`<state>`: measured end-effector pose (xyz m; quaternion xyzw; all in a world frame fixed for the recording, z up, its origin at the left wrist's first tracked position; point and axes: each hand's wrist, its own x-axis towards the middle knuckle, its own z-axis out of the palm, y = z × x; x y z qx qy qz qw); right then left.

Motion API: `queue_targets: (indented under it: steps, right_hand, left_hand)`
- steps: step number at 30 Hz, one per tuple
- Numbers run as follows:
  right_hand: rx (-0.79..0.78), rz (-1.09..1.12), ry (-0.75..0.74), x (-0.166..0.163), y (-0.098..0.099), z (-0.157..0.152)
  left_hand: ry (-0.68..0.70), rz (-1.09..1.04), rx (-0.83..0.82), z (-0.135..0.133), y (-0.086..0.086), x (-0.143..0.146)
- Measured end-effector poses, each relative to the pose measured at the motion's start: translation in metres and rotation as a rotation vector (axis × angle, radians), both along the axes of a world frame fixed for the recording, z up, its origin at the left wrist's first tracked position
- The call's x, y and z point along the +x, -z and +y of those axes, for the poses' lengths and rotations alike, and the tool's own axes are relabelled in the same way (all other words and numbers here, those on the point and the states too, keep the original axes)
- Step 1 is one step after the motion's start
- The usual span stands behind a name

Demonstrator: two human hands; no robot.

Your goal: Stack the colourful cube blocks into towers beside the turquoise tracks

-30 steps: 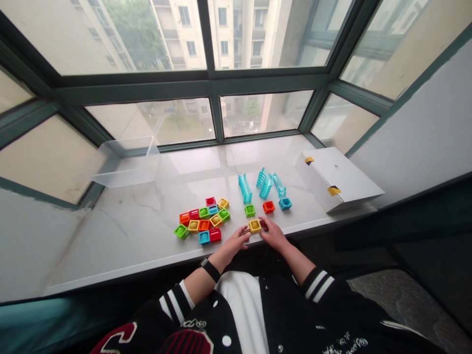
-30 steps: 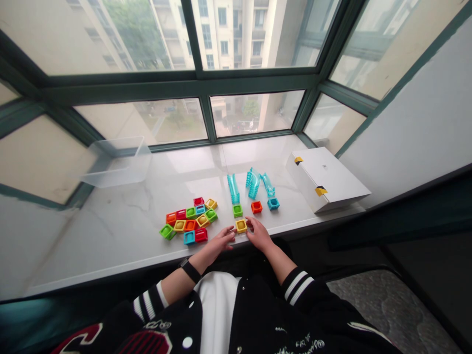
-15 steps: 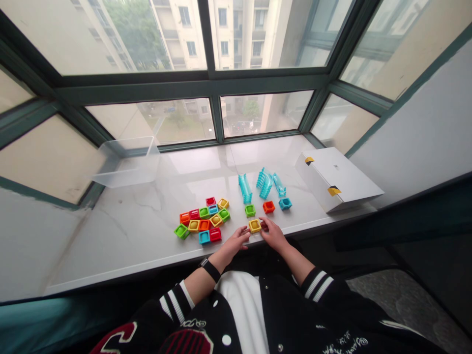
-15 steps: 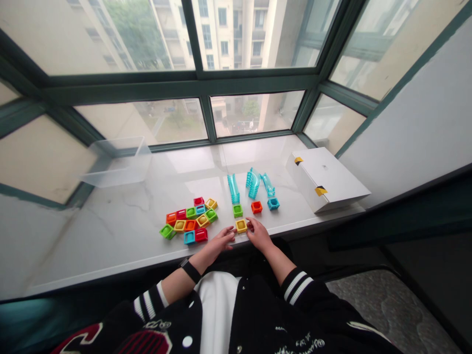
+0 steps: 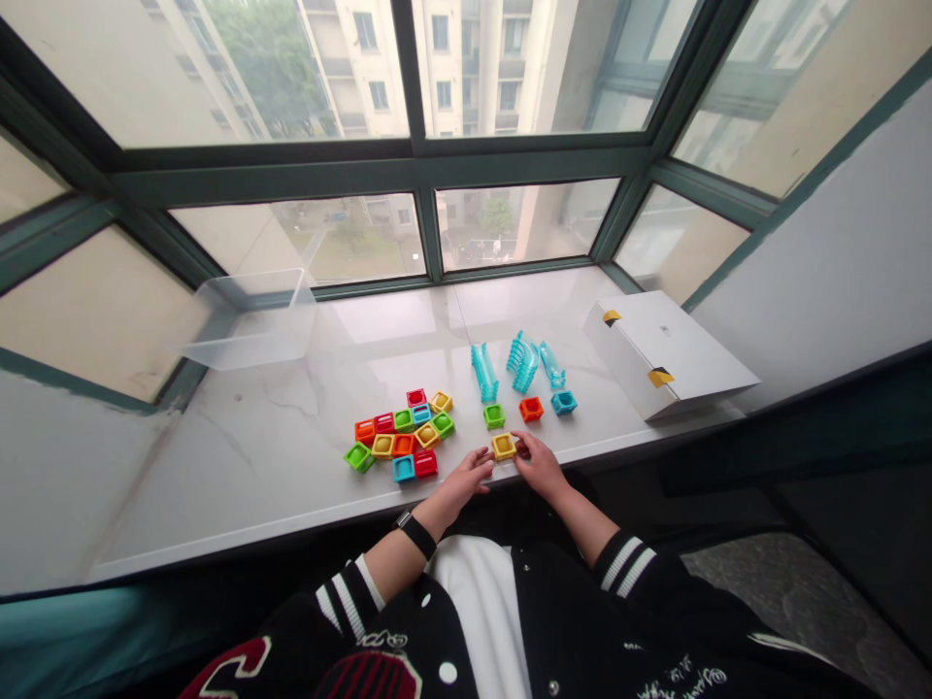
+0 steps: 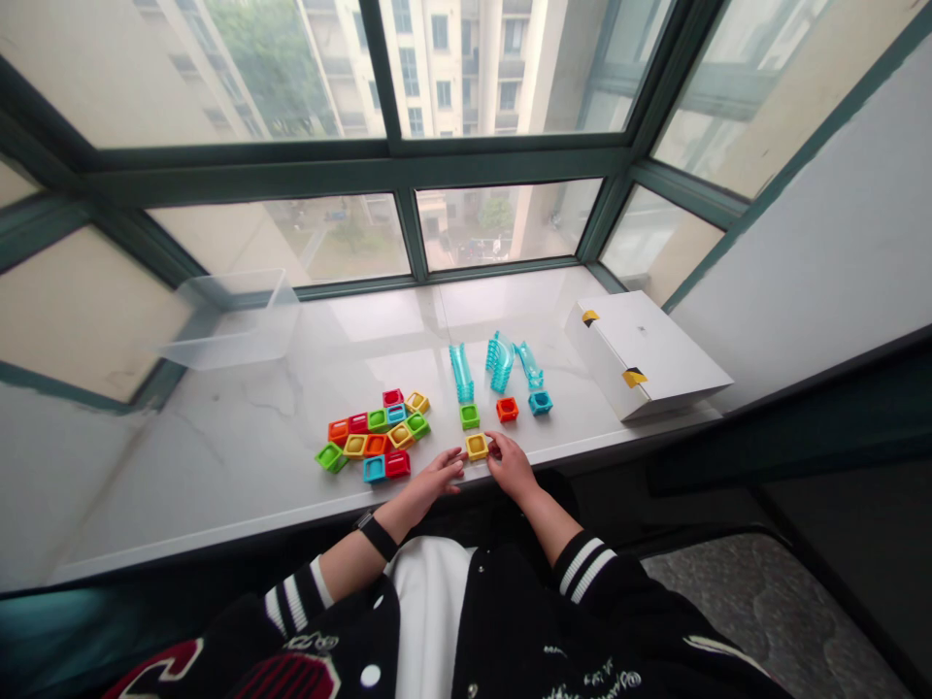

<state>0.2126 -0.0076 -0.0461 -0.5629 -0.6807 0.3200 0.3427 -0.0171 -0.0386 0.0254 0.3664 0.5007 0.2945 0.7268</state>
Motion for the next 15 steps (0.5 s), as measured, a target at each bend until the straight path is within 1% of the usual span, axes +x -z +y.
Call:
queue_targets:
  steps: [6, 15]
  right_hand:
    - [-0.014, -0.003, 0.009, -0.0002, -0.0024, -0.0009]
    - [0.002, 0.005, 0.011, -0.0015, -0.0041, -0.0011]
  left_hand:
    - [-0.005, -0.008, -0.004, -0.0005, 0.0010, 0.0002]
    - [-0.003, -0.014, -0.002, 0.0015, 0.0082, 0.0013]
